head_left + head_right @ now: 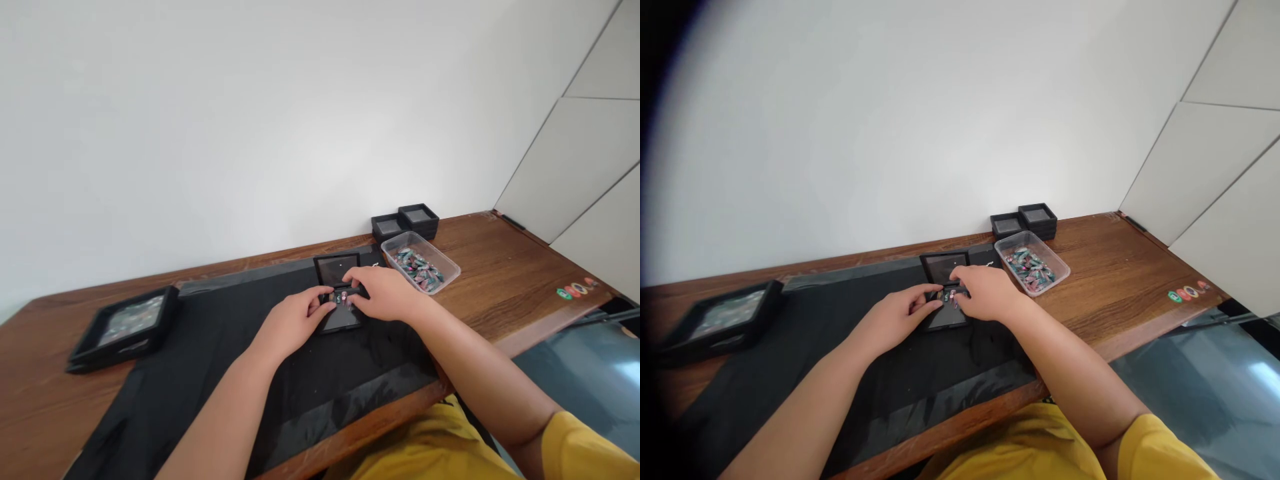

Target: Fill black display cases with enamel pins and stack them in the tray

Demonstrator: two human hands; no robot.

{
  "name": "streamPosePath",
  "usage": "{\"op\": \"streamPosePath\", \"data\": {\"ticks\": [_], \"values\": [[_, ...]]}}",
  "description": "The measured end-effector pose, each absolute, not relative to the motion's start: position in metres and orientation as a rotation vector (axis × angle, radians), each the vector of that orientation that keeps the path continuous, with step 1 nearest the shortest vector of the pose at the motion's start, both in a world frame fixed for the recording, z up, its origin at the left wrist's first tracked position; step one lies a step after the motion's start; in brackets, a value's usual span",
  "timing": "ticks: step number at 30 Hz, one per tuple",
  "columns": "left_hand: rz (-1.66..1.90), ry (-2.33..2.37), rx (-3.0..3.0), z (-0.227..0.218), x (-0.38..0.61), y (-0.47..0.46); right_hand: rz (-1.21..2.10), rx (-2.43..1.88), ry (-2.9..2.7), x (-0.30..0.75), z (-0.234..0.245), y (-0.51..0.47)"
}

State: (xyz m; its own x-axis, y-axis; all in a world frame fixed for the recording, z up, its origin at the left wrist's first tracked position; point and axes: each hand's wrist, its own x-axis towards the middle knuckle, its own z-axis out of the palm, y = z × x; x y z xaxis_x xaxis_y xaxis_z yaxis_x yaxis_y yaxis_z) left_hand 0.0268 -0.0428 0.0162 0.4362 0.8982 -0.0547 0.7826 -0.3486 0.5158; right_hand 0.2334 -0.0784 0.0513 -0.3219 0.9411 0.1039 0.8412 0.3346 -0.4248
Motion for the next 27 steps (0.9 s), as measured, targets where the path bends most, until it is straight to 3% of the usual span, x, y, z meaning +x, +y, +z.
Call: {"op": "streamPosePath", "data": {"ticks": [27], "values": [[0.253,1.428,2.258,0.019,0.023,-0.042,0.390,-1.656,-2.397,0.222,0.049,-0.081]]}}
